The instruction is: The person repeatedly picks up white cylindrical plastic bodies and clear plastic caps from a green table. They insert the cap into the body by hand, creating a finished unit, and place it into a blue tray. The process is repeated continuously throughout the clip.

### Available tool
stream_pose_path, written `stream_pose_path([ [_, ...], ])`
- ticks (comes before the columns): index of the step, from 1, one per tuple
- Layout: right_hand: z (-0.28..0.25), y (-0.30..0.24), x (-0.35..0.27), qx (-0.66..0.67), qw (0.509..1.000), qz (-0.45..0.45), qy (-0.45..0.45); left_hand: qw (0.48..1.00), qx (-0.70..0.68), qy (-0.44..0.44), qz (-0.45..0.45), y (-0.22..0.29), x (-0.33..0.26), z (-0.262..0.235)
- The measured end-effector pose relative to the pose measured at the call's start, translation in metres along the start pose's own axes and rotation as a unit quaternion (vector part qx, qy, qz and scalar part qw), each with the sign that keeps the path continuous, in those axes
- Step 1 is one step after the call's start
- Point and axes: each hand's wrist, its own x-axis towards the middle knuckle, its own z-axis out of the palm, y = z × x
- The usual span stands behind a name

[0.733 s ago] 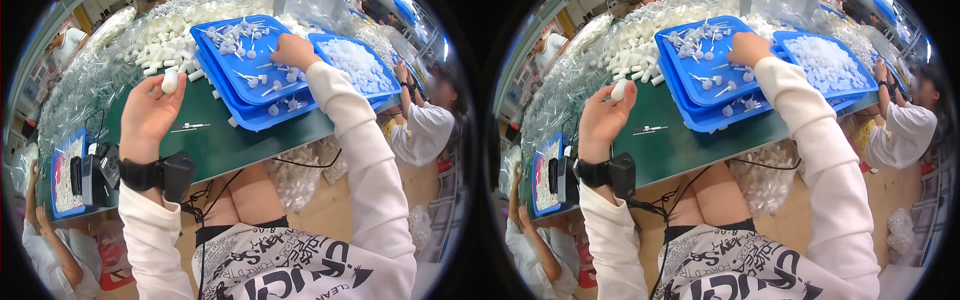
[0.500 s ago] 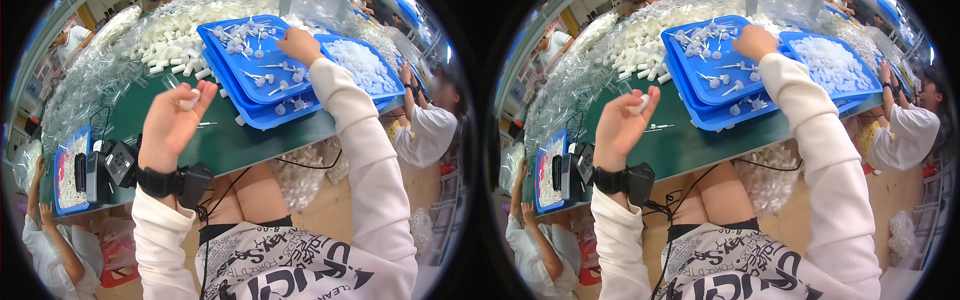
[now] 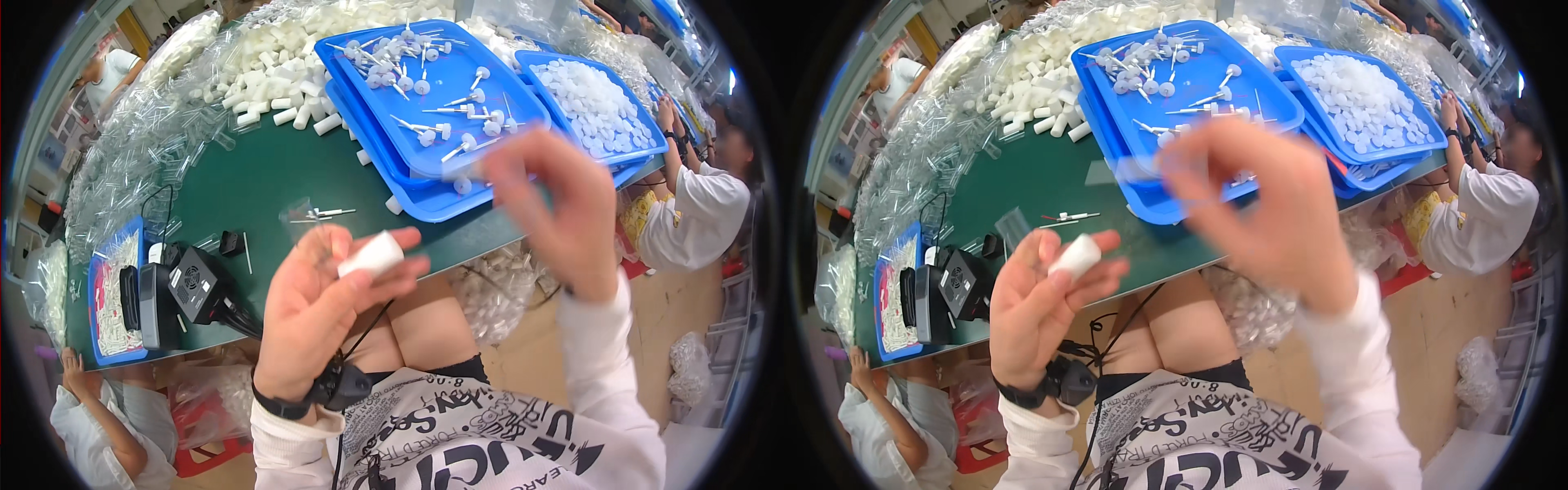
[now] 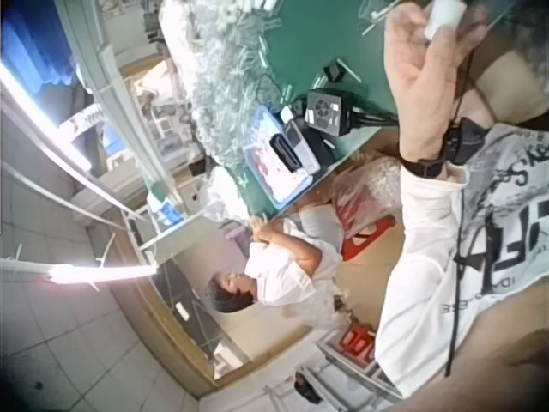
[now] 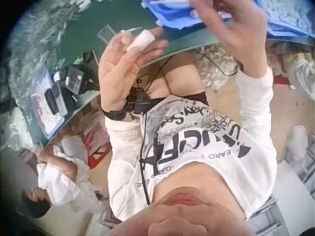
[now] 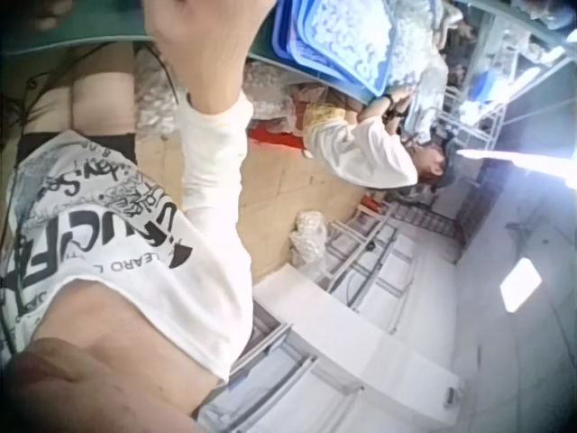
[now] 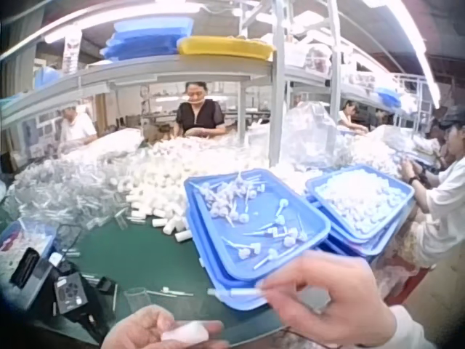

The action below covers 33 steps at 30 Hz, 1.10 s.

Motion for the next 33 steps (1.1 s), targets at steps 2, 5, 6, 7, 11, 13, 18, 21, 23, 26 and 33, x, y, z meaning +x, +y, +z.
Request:
stream_pose_path([
  [2,-0.003,-0.017,-0.027,-0.015,0.997,-0.073,-0.019,1.000,-0.009,-0.017,0.000,-0.006,-0.007,0.001],
  [5,0.002,-0.021,-0.055,-0.005,0.999,-0.041,-0.013,0.999,-0.033,-0.021,-0.013,-0.013,-0.012,0.011],
  [6,0.003,-0.020,-0.060,-0.008,1.000,-0.023,-0.007,0.998,-0.051,-0.027,-0.023,-0.014,-0.014,0.013],
  [7,0.003,-0.018,-0.063,-0.009,1.000,-0.026,-0.014,0.999,-0.032,-0.028,-0.029,-0.018,-0.016,0.010],
  [11,-0.003,-0.012,-0.063,-0.058,0.995,-0.070,-0.047,0.993,0.116,0.029,0.020,-0.024,-0.014,0.015],
  [13,-0.009,-0.011,-0.063,-0.093,0.991,-0.080,-0.060,0.992,0.125,-0.003,0.025,-0.025,-0.014,0.009],
  [18,-0.007,-0.012,-0.068,-0.047,0.994,-0.089,-0.053,0.952,0.278,0.000,0.124,-0.035,-0.011,0.009],
  [21,-0.002,-0.013,-0.079,0.161,0.986,0.006,0.032,0.985,0.148,0.051,0.065,-0.034,-0.017,0.017],
  [23,-0.004,-0.003,-0.089,0.209,0.977,0.018,0.036,0.984,0.152,0.026,0.089,-0.035,-0.019,0.021],
  [26,0.004,0.000,-0.091,0.204,0.979,-0.012,-0.013,0.974,0.190,0.006,0.126,-0.041,-0.023,0.024],
  [33,0.006,0.009,-0.097,0.148,0.988,0.039,-0.002,0.890,0.378,-0.011,0.255,-0.050,-0.025,0.019],
])
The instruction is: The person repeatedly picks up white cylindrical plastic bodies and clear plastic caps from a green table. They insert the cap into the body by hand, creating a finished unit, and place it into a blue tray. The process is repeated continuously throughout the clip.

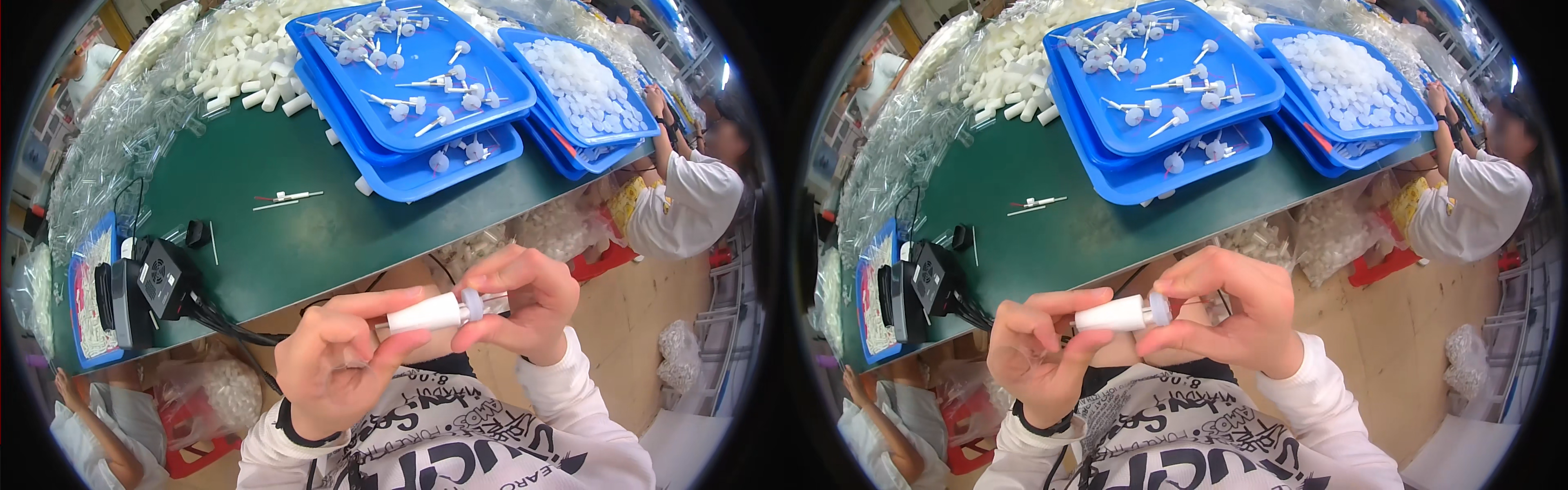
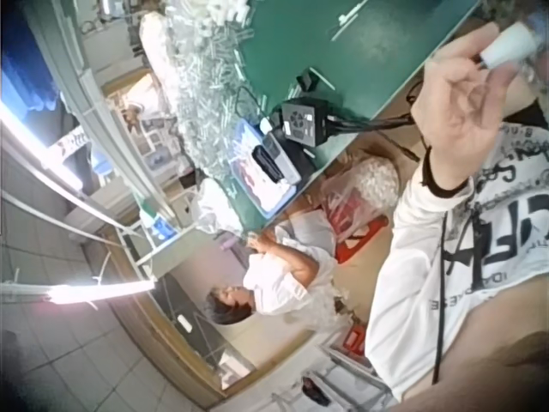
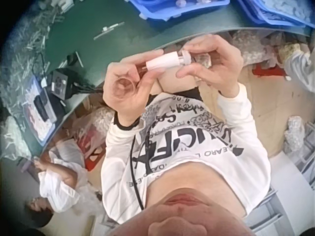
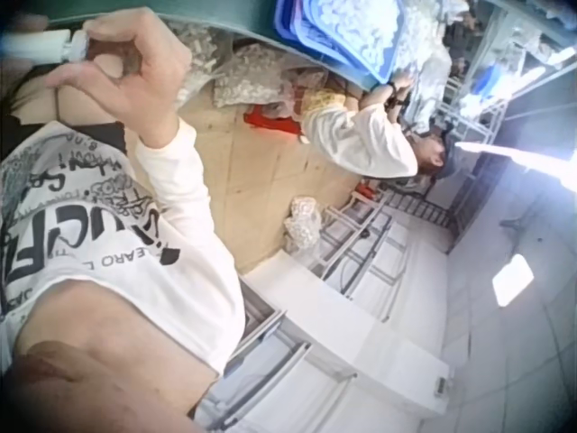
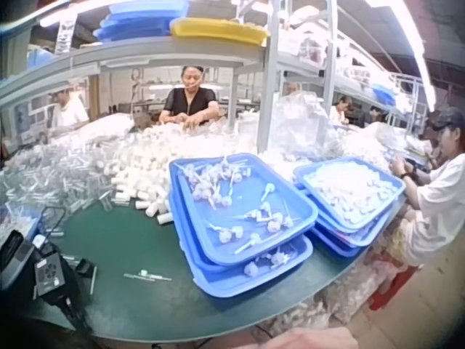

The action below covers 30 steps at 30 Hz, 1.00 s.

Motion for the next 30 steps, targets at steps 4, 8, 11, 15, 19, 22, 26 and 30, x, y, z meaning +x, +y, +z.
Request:
stream_pose_path([
  [4,0.008,0.005,-0.003,0.072,0.996,0.049,0.022,0.999,0.041,-0.012,0.033,-0.002,-0.001,0.000],
  [8,0.010,0.006,-0.006,0.079,0.993,0.077,0.026,0.998,0.039,0.035,0.043,-0.009,-0.002,0.002],
  [11,0.010,0.004,-0.007,0.039,0.999,0.035,0.009,0.996,0.072,0.008,0.043,-0.006,-0.004,0.000],
  [15,0.009,0.003,-0.010,0.007,0.999,0.012,-0.029,0.999,0.028,0.012,0.020,-0.010,-0.002,0.002],
  [19,0.023,-0.005,-0.001,0.043,0.998,0.032,0.034,0.997,0.004,-0.009,-0.077,-0.012,-0.001,0.002],
  [22,0.001,-0.002,0.002,-0.111,0.988,-0.036,-0.101,0.995,0.015,-0.041,-0.092,-0.013,0.002,0.000],
  [26,-0.004,-0.009,-0.004,0.073,0.991,0.081,0.075,0.959,0.257,-0.114,-0.027,-0.015,0.007,-0.011],
  [30,-0.004,-0.012,0.001,0.018,0.997,0.034,-0.065,0.938,0.323,-0.127,0.004,-0.013,0.001,-0.008],
])
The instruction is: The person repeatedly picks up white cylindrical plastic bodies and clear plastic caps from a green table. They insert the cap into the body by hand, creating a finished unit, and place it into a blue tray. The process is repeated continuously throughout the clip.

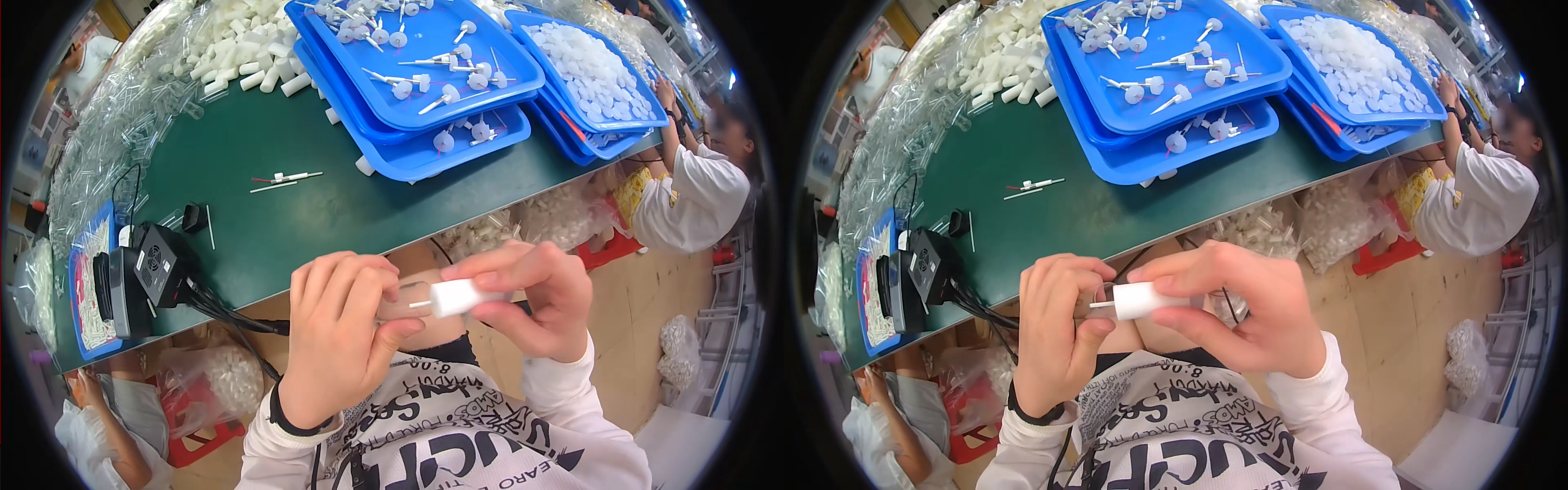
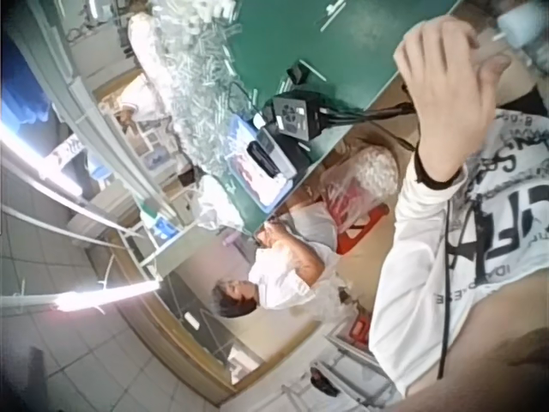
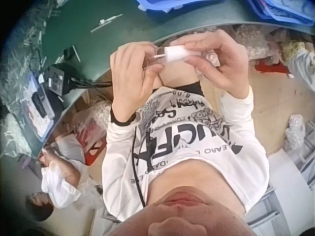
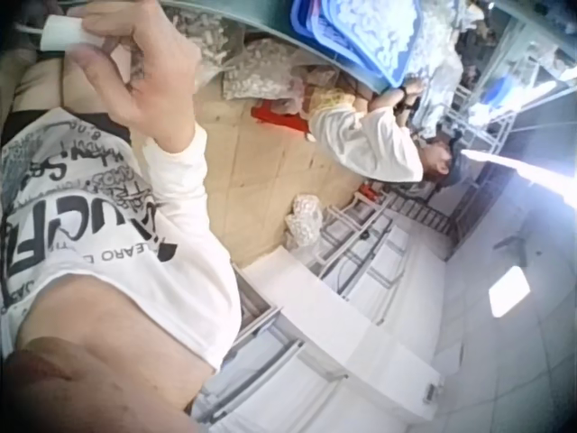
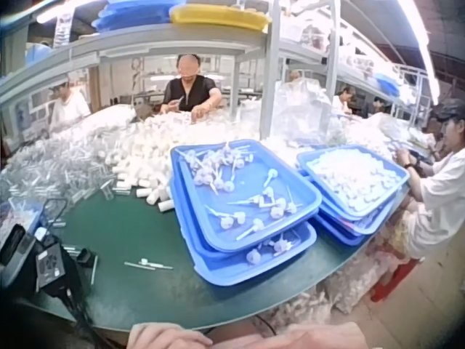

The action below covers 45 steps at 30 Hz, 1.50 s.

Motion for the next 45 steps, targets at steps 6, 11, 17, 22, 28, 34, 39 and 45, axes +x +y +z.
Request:
stream_pose_path([
  [6,-0.004,-0.003,0.004,-0.053,0.998,0.029,-0.024,1.000,0.001,0.006,-0.003,0.000,-0.003,-0.001],
  [11,-0.004,-0.011,0.012,-0.130,0.990,-0.042,-0.027,0.995,0.095,0.018,0.014,0.001,0.000,-0.002],
  [17,-0.002,0.005,0.007,-0.050,0.998,-0.001,-0.043,0.999,0.029,0.007,-0.012,0.003,-0.001,0.000],
  [22,-0.006,-0.001,0.007,-0.104,0.978,0.132,-0.122,0.992,0.115,-0.001,0.046,0.000,-0.002,0.010],
  [28,0.004,0.004,-0.001,0.048,0.980,0.181,0.059,0.999,0.045,-0.010,0.002,0.002,-0.002,0.003],
  [34,0.010,0.014,-0.010,-0.029,0.987,0.153,-0.028,0.999,-0.009,0.013,0.029,-0.004,-0.002,0.016],
  [39,0.010,0.005,-0.010,0.106,0.973,0.203,0.013,0.999,0.007,-0.003,0.054,0.000,-0.003,0.009],
  [45,0.007,0.005,-0.006,0.001,0.988,0.145,-0.047,0.994,0.068,0.019,0.084,0.002,-0.006,0.012],
])
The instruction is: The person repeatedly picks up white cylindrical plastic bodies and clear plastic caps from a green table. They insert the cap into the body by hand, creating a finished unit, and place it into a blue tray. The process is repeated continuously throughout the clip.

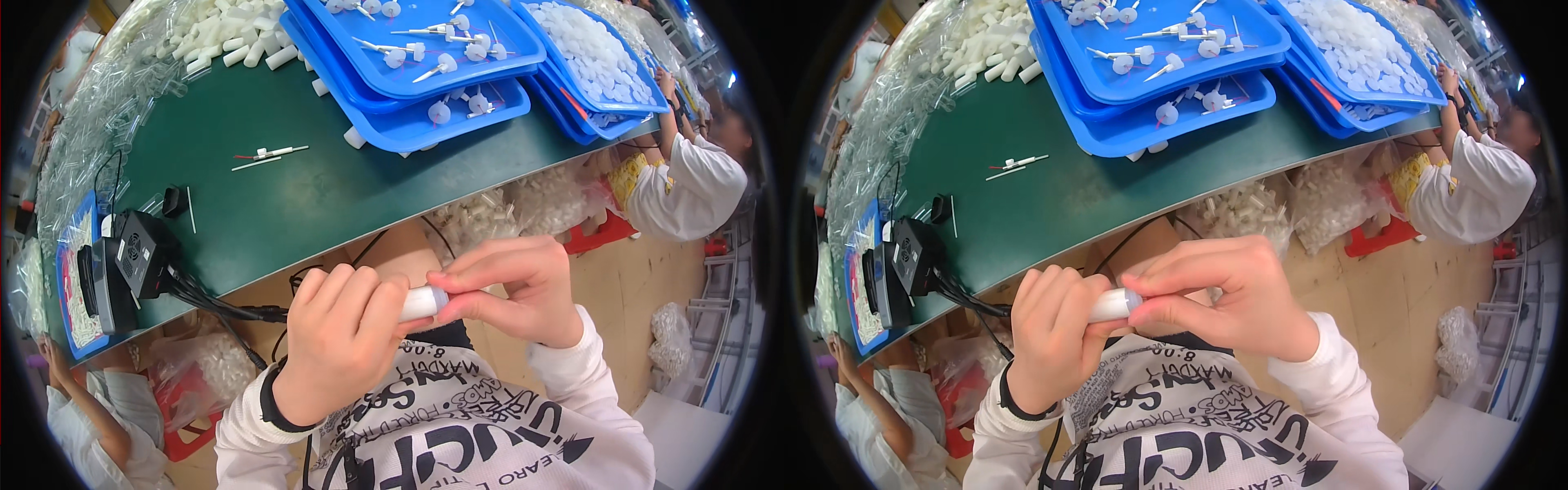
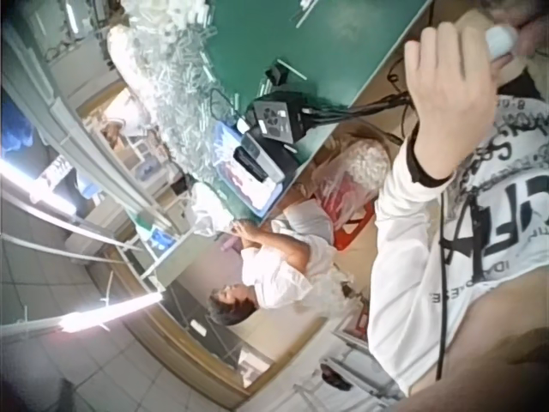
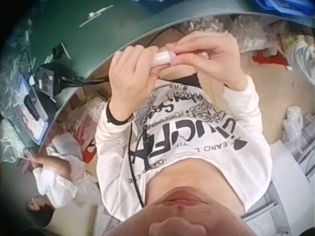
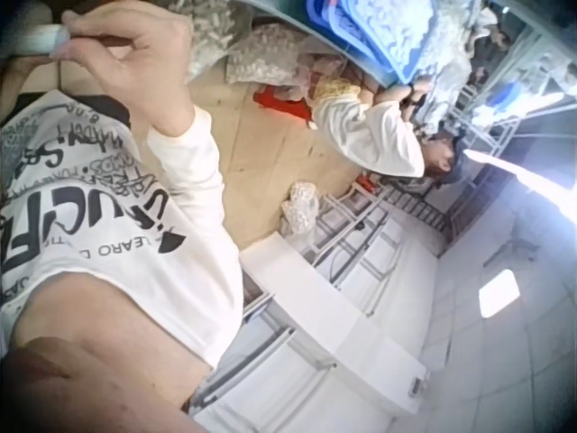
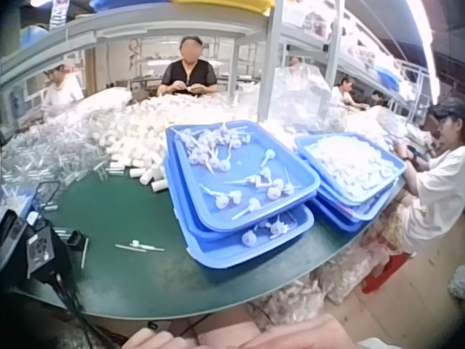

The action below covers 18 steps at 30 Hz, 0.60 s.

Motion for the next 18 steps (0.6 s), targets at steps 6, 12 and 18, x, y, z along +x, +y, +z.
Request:
stream_pose_path([
  [6,-0.004,0.009,0.003,0.092,0.994,0.041,-0.035,0.999,0.037,-0.033,-0.004,0.005,0.001,-0.003],
  [12,-0.005,0.003,0.006,0.159,0.980,-0.061,0.100,0.823,-0.480,-0.160,-0.256,0.001,0.006,-0.021],
  [18,-0.012,0.009,0.015,0.023,0.982,-0.182,-0.040,0.725,-0.593,-0.184,-0.298,0.004,-0.002,-0.010],
])
